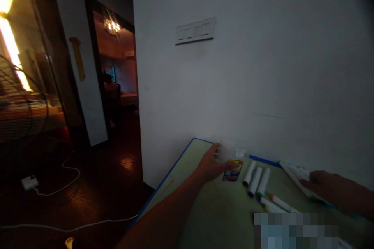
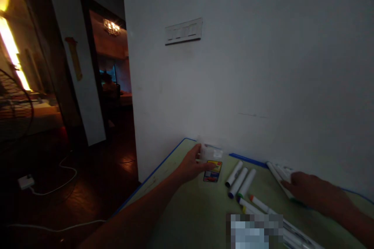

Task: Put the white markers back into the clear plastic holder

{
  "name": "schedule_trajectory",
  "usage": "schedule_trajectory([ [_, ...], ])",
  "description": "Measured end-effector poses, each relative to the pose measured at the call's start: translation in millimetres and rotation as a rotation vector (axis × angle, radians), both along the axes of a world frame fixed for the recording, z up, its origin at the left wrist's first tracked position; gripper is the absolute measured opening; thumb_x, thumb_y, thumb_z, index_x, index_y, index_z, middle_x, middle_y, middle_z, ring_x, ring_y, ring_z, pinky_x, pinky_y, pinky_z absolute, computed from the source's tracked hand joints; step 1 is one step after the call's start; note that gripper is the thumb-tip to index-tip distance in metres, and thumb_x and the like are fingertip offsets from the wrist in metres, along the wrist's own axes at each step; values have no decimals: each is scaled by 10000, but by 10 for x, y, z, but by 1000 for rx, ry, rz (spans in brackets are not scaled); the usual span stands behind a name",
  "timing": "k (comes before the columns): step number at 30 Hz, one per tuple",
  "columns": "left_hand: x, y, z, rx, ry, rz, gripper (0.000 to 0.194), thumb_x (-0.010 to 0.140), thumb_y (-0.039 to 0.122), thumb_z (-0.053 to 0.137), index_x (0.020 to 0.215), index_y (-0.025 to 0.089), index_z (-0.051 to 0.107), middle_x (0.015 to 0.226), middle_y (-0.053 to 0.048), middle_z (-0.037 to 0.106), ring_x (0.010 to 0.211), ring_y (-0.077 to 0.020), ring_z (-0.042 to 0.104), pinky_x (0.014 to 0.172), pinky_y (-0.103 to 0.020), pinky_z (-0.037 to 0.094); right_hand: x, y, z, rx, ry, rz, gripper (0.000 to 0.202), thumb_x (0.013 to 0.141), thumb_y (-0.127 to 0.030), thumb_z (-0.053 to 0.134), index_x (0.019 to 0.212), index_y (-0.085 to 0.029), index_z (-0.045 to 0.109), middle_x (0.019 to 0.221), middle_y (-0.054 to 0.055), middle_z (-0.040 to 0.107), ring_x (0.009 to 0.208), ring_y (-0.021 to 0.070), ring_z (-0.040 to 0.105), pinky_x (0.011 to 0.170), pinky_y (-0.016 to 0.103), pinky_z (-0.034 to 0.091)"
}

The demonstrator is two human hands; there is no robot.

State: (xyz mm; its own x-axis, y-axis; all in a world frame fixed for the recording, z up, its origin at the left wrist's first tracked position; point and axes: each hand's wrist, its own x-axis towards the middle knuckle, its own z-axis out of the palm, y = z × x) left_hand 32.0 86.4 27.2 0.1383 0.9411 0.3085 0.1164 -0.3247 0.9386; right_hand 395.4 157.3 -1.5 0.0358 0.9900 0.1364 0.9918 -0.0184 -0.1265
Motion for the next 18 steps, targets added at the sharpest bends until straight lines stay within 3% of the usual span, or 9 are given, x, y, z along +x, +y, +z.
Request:
schedule_trajectory([
  [4, 11, 26, -1, 42, 7, -12, 562, 566, 312, 711, 1066, 174, 495, 1028, -95, 602, 904, -227, 568, 775, -366, 450, -348, -455, 374, -66, -125, 159, 279, 767, -342, 432, 616, -198, 618, 716, 102, 649, 665, 189, 593, 579, 276, 358],
  [7, 13, 79, -3, 81, 12, -54, 537, 602, 327, 682, 1072, 166, 480, 1036, -96, 606, 885, -234, 590, 755, -388, 470, -513, -648, 524, -106, -142, 185, 225, 728, -266, 465, 698, -167, 665, 745, 83, 662, 660, 171, 588, 563, 242, 353],
  [12, 18, 99, 39, 106, 43, -79, 503, 619, 351, 661, 1056, 171, 488, 1039, -90, 610, 899, -250, 597, 764, -409, 477, -561, -826, 568, -219, -104, 279, 209, 678, -235, 498, 665, -153, 690, 666, 44, 663, 622, 146, 572, 542, 216, 343],
  [18, 22, 89, 64, 74, 54, -49, 508, 602, 369, 670, 1039, 185, 488, 1020, -75, 614, 909, -260, 598, 760, -411, 490, -612, -927, 438, -384, -53, 334, 214, 635, -272, 544, 702, -142, 699, 645, 36, 659, 570, 124, 545, 470, 194, 323],
])
